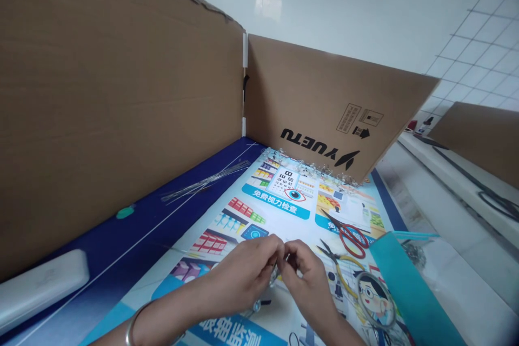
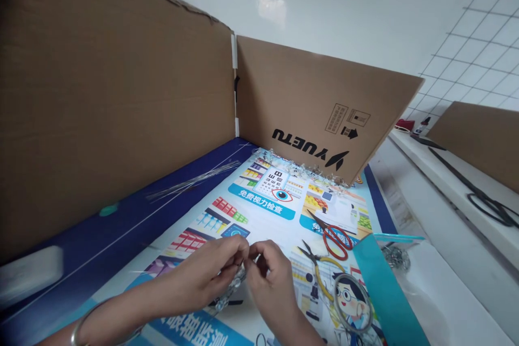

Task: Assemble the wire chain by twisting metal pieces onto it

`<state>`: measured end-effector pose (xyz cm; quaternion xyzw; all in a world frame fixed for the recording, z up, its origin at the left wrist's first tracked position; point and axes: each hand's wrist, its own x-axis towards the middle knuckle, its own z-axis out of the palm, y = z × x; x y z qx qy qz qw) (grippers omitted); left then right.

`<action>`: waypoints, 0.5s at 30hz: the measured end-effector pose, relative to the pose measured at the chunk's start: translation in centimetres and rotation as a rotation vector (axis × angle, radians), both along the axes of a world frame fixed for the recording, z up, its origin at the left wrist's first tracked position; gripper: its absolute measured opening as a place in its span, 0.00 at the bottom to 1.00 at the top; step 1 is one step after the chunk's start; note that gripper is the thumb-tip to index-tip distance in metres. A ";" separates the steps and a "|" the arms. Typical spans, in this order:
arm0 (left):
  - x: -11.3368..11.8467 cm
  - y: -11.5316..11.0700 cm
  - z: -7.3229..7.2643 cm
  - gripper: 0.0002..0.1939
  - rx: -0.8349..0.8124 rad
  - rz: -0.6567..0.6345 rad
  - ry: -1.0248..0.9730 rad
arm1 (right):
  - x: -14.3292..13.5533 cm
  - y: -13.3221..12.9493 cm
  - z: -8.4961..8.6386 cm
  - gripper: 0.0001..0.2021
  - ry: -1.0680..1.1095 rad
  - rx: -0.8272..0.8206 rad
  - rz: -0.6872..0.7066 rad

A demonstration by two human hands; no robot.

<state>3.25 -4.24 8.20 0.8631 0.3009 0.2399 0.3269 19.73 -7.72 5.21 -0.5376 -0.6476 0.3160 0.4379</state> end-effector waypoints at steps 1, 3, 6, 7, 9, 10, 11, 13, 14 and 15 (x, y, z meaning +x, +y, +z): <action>0.0 0.1 0.0 0.09 -0.004 0.002 0.005 | 0.0 0.0 -0.1 0.03 -0.077 0.081 -0.008; 0.0 0.2 -0.1 0.10 -0.024 0.022 0.010 | 0.0 -0.1 -0.4 0.05 -0.203 0.260 0.005; 0.0 0.2 -0.3 0.11 -0.067 0.043 0.009 | 0.6 -0.2 -1.1 0.10 -0.389 0.535 0.045; 0.0 0.2 -0.4 0.12 -0.087 0.041 0.006 | 0.9 -0.3 -1.2 0.13 -0.465 0.617 0.056; 0.1 0.3 -0.5 0.12 -0.115 0.052 -0.007 | 1.5 -0.4 -1.2 0.17 -0.616 0.737 0.097; 0.1 0.3 -0.5 0.11 -0.120 0.063 -0.016 | 1.8 -0.4 -1.0 0.19 -0.683 0.769 0.130; 0.1 0.3 -0.5 0.11 -0.120 0.074 -0.026 | 2.1 -0.4 -0.7 0.19 -0.744 0.785 0.176; 0.1 0.4 -0.6 0.11 -0.115 0.085 -0.041 | 2.5 -0.4 0.1 0.18 -0.857 0.812 0.284; 0.1 0.4 -0.7 0.11 -0.117 0.082 -0.044 | 2.6 -0.4 0.6 0.18 -0.913 0.830 0.336; 0.1 0.4 -0.8 0.12 -0.122 0.076 -0.043 | 2.6 -0.4 1.0 0.17 -0.967 0.847 0.379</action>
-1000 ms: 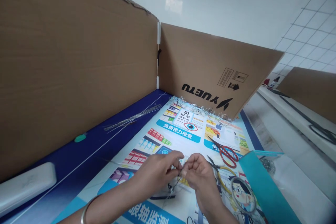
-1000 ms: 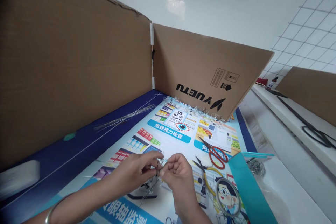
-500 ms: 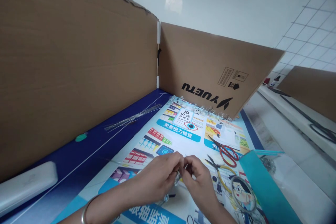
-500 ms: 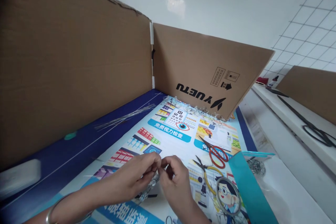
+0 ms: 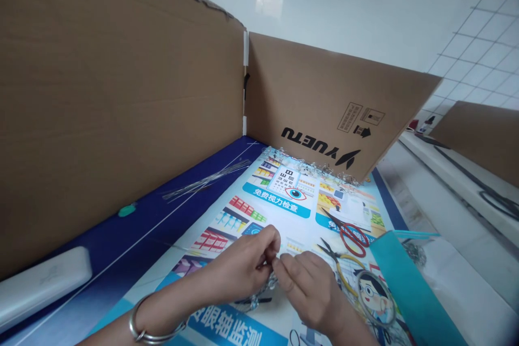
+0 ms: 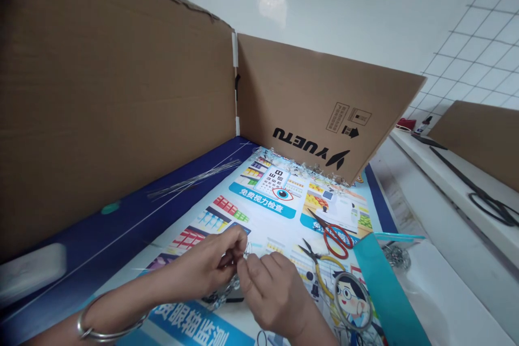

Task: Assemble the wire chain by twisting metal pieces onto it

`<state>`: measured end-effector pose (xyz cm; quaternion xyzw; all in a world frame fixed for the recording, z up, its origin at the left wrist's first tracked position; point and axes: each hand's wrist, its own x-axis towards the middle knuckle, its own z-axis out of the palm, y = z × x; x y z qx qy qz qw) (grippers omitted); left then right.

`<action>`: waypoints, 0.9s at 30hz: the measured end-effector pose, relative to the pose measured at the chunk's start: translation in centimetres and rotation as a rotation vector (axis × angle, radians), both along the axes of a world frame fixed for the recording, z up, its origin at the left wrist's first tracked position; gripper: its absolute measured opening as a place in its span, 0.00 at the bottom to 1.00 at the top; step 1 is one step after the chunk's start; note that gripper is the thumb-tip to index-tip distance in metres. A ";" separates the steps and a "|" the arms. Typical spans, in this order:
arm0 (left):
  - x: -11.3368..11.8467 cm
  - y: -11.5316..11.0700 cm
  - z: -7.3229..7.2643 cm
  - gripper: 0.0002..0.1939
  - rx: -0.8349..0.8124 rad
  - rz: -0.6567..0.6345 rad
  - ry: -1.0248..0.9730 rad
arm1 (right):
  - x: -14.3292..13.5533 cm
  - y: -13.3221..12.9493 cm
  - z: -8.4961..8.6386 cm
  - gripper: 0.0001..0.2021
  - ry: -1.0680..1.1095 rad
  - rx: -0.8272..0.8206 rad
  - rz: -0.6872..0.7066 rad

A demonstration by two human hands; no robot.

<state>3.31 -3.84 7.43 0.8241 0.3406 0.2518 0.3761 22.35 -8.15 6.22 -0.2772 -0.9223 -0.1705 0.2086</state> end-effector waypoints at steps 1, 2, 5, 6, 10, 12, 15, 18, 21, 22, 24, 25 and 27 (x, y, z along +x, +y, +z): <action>0.0 0.0 -0.1 0.12 -0.006 -0.010 0.002 | 0.0 0.0 0.3 0.17 -0.047 0.017 0.018; 0.0 0.0 -0.2 0.12 -0.013 -0.022 0.005 | -0.1 0.0 0.6 0.16 -0.073 0.037 0.032; 0.0 0.1 -0.4 0.13 -0.026 -0.054 0.003 | -0.5 0.0 0.8 0.13 -0.061 0.078 0.051; 0.1 0.2 -0.4 0.14 -0.034 -0.061 -0.006 | -0.6 0.0 0.7 0.13 -0.043 0.090 0.045; 0.2 0.5 -0.4 0.12 -0.115 -0.072 -0.094 | -0.6 0.2 0.0 0.10 0.031 0.089 -0.043; 0.2 0.6 -0.3 0.10 -0.159 -0.066 -0.131 | -0.4 0.3 -0.3 0.07 0.065 0.061 -0.073; 0.0 0.7 -0.2 0.07 -0.188 -0.065 -0.172 | -0.4 0.4 -1.1 0.05 0.135 0.033 -0.079; -0.1 0.7 -0.6 0.04 -0.123 -0.063 -0.222 | -0.6 0.6 -1.8 0.05 0.310 -0.074 -0.120; -0.3 0.7 -1.1 0.03 -0.009 -0.068 -0.230 | -1.0 0.7 -2.2 0.06 0.556 -0.350 -0.232; -0.4 0.7 -1.2 0.03 0.013 -0.071 -0.230 | -1.1 0.7 -2.2 0.08 0.612 -0.467 -0.266; -0.4 0.6 -1.4 0.03 0.022 -0.071 -0.243 | -1.2 0.8 -1.9 0.10 0.645 -0.671 -0.303; -0.4 0.6 -1.4 0.04 0.013 -0.065 -0.256 | -1.2 0.8 -1.6 0.09 0.631 -0.744 -0.302; -0.3 0.6 -1.5 0.04 -0.016 -0.044 -0.286 | -1.2 0.9 -1.2 0.03 0.589 -0.839 -0.295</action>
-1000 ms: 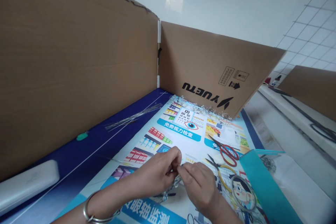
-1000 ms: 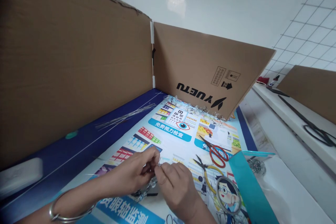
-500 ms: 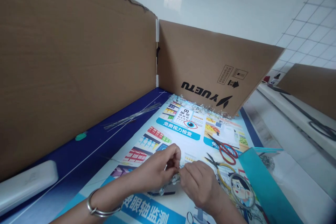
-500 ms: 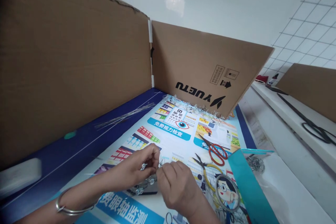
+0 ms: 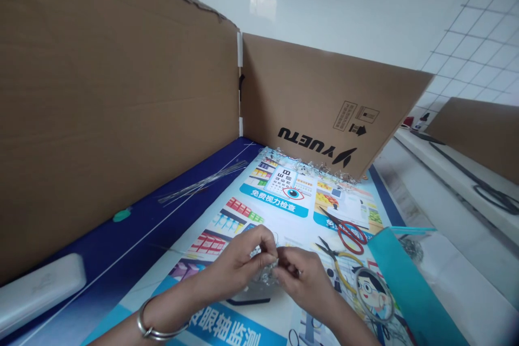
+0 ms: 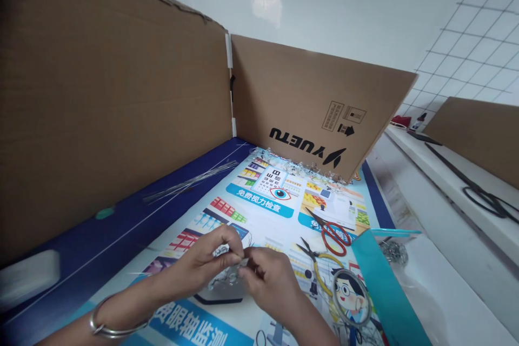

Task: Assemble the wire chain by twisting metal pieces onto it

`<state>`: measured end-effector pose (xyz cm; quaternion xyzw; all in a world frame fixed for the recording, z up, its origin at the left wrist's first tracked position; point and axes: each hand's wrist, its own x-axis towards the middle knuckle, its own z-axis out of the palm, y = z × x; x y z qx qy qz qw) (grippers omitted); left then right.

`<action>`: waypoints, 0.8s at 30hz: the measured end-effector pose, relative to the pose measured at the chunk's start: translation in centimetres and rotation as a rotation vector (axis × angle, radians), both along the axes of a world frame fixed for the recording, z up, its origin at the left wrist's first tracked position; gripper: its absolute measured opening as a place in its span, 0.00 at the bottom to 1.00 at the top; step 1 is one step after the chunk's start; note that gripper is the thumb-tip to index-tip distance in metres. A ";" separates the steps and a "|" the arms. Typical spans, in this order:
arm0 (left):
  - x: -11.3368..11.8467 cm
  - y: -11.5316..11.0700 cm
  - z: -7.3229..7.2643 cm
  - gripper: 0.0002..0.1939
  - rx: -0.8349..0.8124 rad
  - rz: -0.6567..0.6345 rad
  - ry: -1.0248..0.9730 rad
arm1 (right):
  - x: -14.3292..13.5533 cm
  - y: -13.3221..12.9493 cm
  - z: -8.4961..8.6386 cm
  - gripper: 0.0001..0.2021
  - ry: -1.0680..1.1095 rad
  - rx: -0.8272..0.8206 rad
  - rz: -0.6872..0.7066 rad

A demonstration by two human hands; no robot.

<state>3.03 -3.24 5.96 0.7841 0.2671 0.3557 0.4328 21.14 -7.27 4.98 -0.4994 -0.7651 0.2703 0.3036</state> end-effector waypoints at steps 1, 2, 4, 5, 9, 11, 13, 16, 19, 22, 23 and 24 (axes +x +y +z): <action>0.1 0.0 0.0 0.03 -0.015 0.007 -0.015 | 0.0 0.0 0.1 0.04 -0.006 -0.027 0.008; 0.2 0.0 -0.1 0.03 -0.030 0.014 -0.027 | -0.1 0.1 0.2 0.06 -0.009 -0.050 0.004; 0.3 -0.1 -0.2 0.02 -0.050 0.025 -0.046 | -0.2 0.1 0.2 0.07 -0.016 -0.075 -0.016; 0.3 -0.1 -0.3 0.02 -0.048 0.034 -0.056 | -0.3 0.1 0.1 0.07 -0.018 -0.081 -0.018; 0.0 0.2 -0.4 0.02 0.014 0.118 -0.127 | -0.5 0.0 -0.2 0.06 -0.027 -0.085 0.031; -0.3 0.4 -0.1 0.04 0.039 0.175 -0.188 | -0.6 0.0 -0.3 0.07 -0.059 -0.077 0.048; -0.7 0.5 0.3 0.06 0.050 0.230 -0.272 | -0.6 0.0 -0.3 0.07 -0.096 -0.064 0.051; -1.1 0.4 1.3 0.10 0.034 0.302 -0.425 | -0.7 0.0 -0.2 0.08 -0.139 -0.034 0.038; -1.2 0.3 2.2 0.12 -0.020 0.353 -0.544 | -0.7 -0.1 0.0 0.09 -0.160 0.009 0.025; -1.2 0.3 2.7 0.13 -0.077 0.367 -0.632 | -0.7 -0.2 0.2 0.09 -0.174 0.057 0.004; -1.2 0.3 2.7 0.13 -0.095 0.370 -0.648 | -0.7 -0.2 0.3 0.09 -0.181 0.073 -0.006; -1.1 0.3 2.6 0.13 -0.114 0.370 -0.653 | -0.7 -0.2 0.3 0.08 -0.186 0.088 -0.019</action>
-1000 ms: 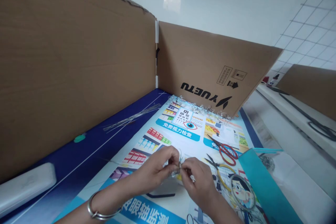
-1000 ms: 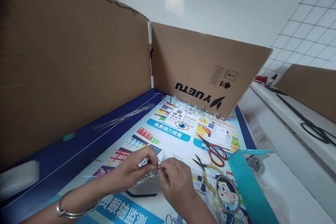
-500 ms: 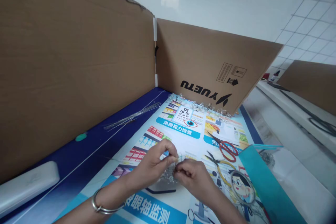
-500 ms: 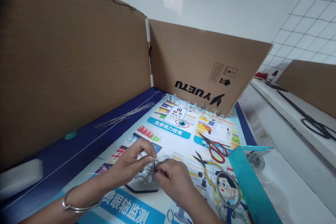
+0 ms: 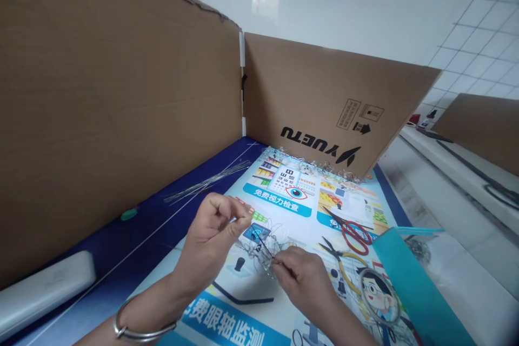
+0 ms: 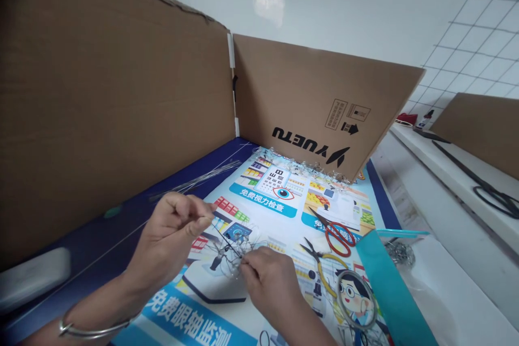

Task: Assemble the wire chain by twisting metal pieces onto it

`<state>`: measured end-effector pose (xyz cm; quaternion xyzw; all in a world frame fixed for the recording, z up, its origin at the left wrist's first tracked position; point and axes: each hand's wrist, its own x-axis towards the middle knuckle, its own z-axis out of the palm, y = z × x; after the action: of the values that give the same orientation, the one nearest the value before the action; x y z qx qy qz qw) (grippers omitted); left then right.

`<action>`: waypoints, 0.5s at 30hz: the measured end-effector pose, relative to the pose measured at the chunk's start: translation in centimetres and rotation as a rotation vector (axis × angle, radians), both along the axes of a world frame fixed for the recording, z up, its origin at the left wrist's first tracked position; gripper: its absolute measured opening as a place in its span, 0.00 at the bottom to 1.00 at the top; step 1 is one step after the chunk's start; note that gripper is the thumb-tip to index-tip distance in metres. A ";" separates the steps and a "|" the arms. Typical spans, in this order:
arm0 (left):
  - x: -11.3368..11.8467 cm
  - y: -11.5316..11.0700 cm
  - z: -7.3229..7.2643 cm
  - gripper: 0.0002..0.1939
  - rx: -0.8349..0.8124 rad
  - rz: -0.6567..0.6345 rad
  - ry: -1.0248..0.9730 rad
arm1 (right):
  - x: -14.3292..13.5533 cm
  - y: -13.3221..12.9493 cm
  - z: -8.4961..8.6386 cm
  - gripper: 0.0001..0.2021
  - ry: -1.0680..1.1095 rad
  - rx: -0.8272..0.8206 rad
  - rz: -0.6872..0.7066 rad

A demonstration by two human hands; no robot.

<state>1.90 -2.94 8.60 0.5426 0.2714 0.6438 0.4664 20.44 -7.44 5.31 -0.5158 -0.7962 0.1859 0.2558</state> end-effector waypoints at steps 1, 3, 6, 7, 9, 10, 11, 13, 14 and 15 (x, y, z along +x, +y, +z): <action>0.1 -0.1 -0.1 0.13 -0.018 -0.013 0.007 | 0.0 0.0 0.0 0.08 0.001 0.012 -0.015; 0.5 -0.4 -0.5 0.12 -0.055 -0.074 0.075 | 0.0 0.1 0.0 0.07 0.036 0.023 -0.050; 1.2 -1.1 -1.2 0.10 -0.084 -0.199 0.303 | 0.1 0.2 -0.1 0.06 0.159 0.003 -0.102; 1.4 -1.3 -1.3 0.09 -0.090 -0.218 0.368 | 0.1 0.2 -0.2 0.05 0.201 -0.012 -0.127; 1.8 -1.5 -1.5 0.08 -0.108 -0.225 0.442 | 0.2 0.3 -0.4 0.04 0.281 -0.056 -0.180; 1.9 -1.5 -1.5 0.08 -0.117 -0.218 0.455 | 0.2 0.3 -0.4 0.04 0.319 -0.082 -0.199; 1.9 -1.5 -1.5 0.08 -0.124 -0.211 0.462 | 0.3 0.3 -0.4 0.06 0.353 -0.102 -0.204; 2.0 -1.4 -1.7 0.07 -0.119 -0.201 0.484 | 0.3 0.4 -0.2 0.07 0.392 -0.102 -0.184; 2.0 -1.4 -1.8 0.06 -0.112 -0.201 0.502 | 0.2 0.4 -0.1 0.07 0.394 -0.081 -0.168; 2.1 -1.4 -1.9 0.05 -0.100 -0.204 0.524 | 0.2 0.4 0.0 0.05 0.385 -0.054 -0.155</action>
<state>3.96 -4.33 6.67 0.6912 0.3581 0.4170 0.4691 20.64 -7.06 5.29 -0.5370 -0.6854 0.2820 0.4029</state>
